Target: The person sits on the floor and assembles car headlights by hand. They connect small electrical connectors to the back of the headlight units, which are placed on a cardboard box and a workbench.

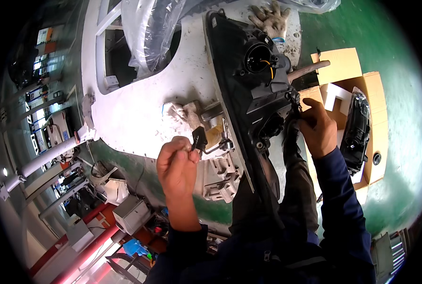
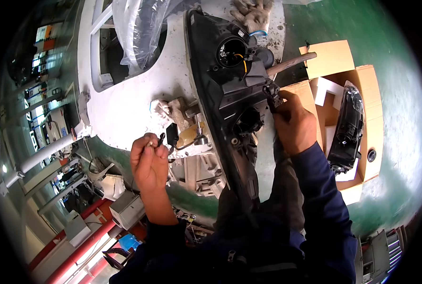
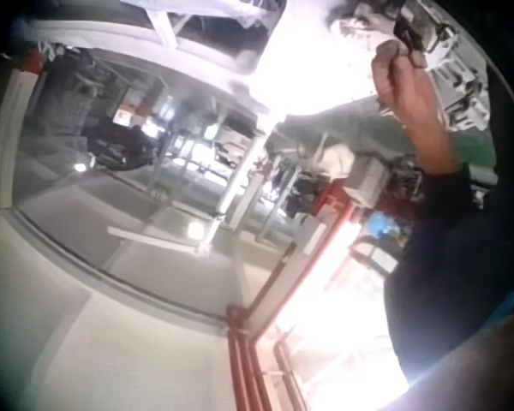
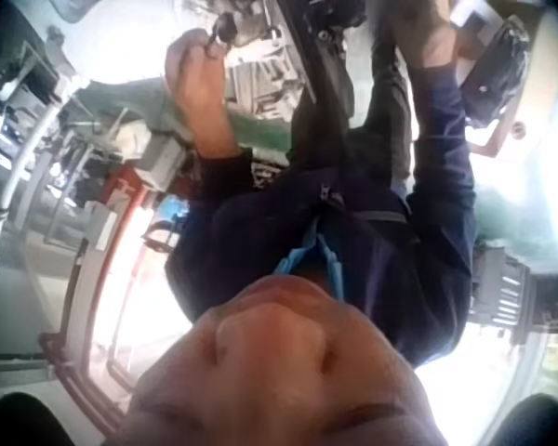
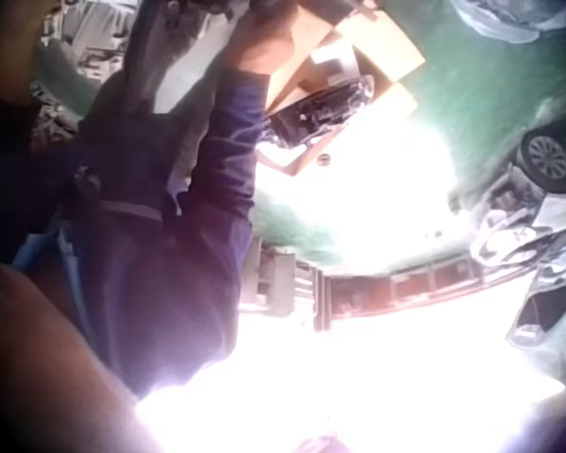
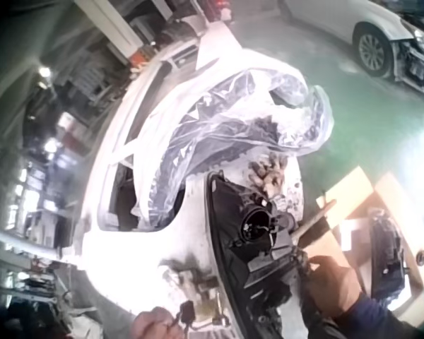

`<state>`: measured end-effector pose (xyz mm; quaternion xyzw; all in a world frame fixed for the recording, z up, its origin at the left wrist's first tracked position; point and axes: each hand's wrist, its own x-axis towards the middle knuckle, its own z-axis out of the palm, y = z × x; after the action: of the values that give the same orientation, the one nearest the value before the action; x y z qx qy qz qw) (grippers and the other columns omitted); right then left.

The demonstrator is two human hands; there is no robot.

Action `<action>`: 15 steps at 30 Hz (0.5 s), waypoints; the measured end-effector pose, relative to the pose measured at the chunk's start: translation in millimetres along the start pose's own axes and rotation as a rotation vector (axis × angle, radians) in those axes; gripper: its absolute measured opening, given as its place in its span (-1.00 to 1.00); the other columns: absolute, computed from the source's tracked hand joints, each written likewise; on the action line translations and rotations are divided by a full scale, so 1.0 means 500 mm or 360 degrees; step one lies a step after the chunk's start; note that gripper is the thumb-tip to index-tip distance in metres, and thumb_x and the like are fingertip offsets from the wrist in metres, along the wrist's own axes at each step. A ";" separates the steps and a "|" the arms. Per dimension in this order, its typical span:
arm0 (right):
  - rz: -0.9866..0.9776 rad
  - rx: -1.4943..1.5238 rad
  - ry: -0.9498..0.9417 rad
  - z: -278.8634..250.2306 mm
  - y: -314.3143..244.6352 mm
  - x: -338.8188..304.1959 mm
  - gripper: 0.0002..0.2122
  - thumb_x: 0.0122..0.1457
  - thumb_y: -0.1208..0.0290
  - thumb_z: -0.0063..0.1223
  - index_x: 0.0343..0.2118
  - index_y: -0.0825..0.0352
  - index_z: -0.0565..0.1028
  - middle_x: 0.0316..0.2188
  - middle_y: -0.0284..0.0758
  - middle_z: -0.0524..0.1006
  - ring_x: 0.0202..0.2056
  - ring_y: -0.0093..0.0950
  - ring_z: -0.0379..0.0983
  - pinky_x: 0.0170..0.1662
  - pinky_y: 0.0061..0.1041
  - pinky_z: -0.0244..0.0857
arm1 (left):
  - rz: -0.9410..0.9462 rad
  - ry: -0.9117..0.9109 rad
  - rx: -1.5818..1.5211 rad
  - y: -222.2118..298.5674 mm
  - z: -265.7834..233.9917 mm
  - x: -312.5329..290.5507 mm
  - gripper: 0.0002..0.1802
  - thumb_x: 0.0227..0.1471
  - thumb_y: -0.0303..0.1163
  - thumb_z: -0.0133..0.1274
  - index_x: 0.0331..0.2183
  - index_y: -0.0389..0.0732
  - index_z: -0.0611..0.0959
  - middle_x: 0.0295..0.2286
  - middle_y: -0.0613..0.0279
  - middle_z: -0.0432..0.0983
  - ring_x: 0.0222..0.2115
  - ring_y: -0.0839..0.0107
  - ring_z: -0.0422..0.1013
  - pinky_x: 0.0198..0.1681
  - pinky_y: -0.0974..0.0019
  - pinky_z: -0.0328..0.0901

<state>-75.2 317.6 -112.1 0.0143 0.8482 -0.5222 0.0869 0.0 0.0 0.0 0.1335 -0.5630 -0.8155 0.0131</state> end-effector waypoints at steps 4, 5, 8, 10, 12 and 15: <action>-0.0282 -0.0041 0.0089 -0.037 -0.032 0.027 -0.82 -0.02 0.65 0.23 -0.30 0.38 0.60 -0.42 -0.25 0.60 -0.40 -0.40 0.61 -0.29 -0.50 0.47 | 0.0200 0.0001 -0.0051 0.030 0.027 -0.033 -0.79 0.22 -0.55 0.03 -0.09 -0.33 0.58 -0.19 0.10 0.38 -0.30 0.44 0.32 -0.23 0.34 0.32; -0.0347 -0.0059 0.0117 -0.044 -0.055 0.020 -0.85 -0.03 0.66 0.22 -0.34 0.39 0.60 -0.41 -0.26 0.58 -0.39 -0.42 0.61 -0.29 -0.51 0.46 | 0.0216 0.0041 -0.0075 0.041 0.030 -0.049 -0.81 0.21 -0.54 0.06 -0.13 -0.36 0.59 -0.20 0.07 0.40 -0.31 0.43 0.34 -0.24 0.34 0.34; -0.0440 0.0093 0.0092 -0.062 -0.127 0.026 -0.87 -0.01 0.68 0.22 -0.36 0.42 0.60 -0.41 -0.30 0.55 -0.40 -0.46 0.57 -0.29 -0.54 0.45 | 0.0247 0.0017 -0.0150 0.083 0.047 -0.078 -0.82 0.19 -0.54 0.10 -0.15 -0.37 0.59 -0.21 0.05 0.40 -0.32 0.42 0.36 -0.27 0.35 0.36; -0.0526 0.0150 0.0038 -0.068 -0.196 0.035 -0.84 0.01 0.67 0.23 -0.31 0.44 0.58 -0.40 -0.31 0.56 -0.40 -0.47 0.56 -0.27 -0.57 0.44 | 0.0244 -0.0008 -0.0191 0.102 0.048 -0.099 -0.81 0.18 -0.52 0.12 -0.16 -0.36 0.60 -0.22 0.05 0.40 -0.33 0.42 0.38 -0.29 0.38 0.36; -0.0485 0.0511 0.0020 -0.040 -0.271 0.047 -0.73 0.02 0.67 0.23 -0.17 0.43 0.54 -0.37 -0.30 0.59 -0.36 -0.45 0.58 -0.25 -0.56 0.44 | 0.0235 -0.0074 -0.0332 0.120 0.048 -0.114 -0.82 0.18 -0.51 0.12 -0.16 -0.35 0.60 -0.24 0.06 0.40 -0.34 0.42 0.38 -0.31 0.38 0.36; -0.0592 0.0769 -0.0079 0.018 -0.415 0.069 -0.49 0.01 0.68 0.16 0.09 0.38 0.38 -0.15 -0.20 0.60 -0.25 -0.31 0.62 -0.19 -0.47 0.47 | 0.0122 -0.0193 -0.0583 0.159 0.034 -0.135 -0.84 0.21 -0.50 0.08 -0.16 -0.32 0.60 -0.23 0.10 0.38 -0.34 0.43 0.37 -0.28 0.40 0.34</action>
<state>-131.9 213.2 61.4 -0.1338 0.6853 -0.7159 0.0045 50.6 -1.9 92.7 0.0578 -0.4097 -0.9097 0.0342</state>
